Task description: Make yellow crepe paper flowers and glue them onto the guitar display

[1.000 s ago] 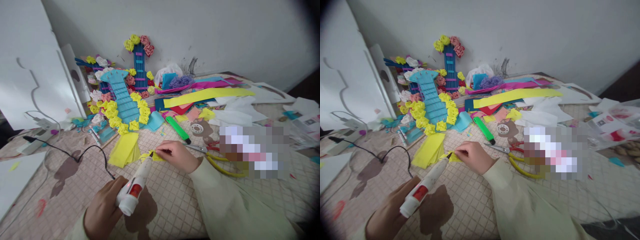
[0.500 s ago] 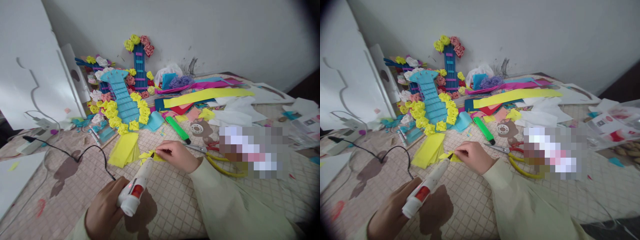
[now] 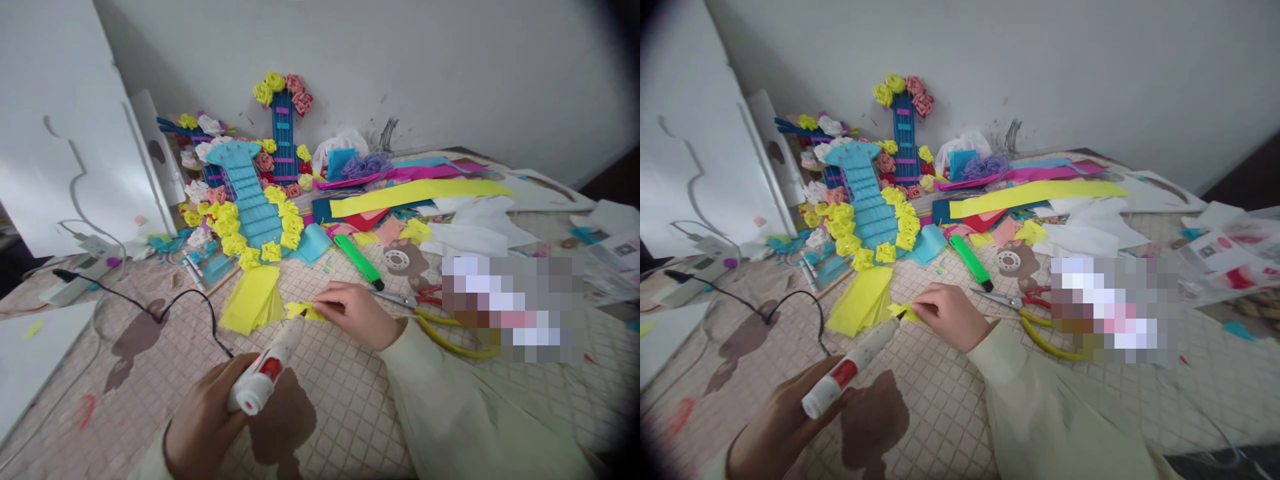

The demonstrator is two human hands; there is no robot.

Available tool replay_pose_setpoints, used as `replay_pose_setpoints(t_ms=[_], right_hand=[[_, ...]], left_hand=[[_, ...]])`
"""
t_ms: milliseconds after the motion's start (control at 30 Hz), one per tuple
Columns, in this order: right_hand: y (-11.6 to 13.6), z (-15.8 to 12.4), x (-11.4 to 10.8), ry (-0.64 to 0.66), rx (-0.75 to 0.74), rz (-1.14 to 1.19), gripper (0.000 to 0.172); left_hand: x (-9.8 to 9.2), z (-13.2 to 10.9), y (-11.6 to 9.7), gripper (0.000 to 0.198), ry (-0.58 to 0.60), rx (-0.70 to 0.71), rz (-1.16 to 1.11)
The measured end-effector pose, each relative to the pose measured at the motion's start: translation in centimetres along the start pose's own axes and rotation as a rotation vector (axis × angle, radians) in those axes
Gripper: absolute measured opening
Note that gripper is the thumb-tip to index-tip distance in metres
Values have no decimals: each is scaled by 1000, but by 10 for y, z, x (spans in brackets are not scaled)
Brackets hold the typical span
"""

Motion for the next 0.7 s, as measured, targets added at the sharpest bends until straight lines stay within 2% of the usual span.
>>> replay_pose_setpoints(t_ms=[133,233,300,367,500,600,700], right_hand=[[-1,1,-1,-4,4,-5,20],[-3,2,-2,-10,15,-7,20],[-4,2,-2,-15,28,5,20],[-5,1,-2,-23,35,26,19],[-6,0,0,-22,43,38,19],[-6,-1,1,-21,45,46,19],[-6,-1,1,-19,51,54,19]], left_hand=[[-6,2,-4,20,-5,25,-5],[-12,-1,7,18,-42,-14,-57],[-21,-4,25,20,-123,-73,-115],[-37,-8,50,26,-261,-157,-137],[-89,-9,101,41,-571,-350,68],[-121,-2,135,46,-635,-519,249],[-135,8,154,46,-607,-567,289]])
Point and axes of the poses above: each hand's wrist, its own z-axis towards the middle knuckle, its own x-axis out of the palm, y = z × x, the point moved 9 cm from there along z, towards the middle knuckle, and after that the axes turned 6 degrees about -z, right-handed, at the moved point
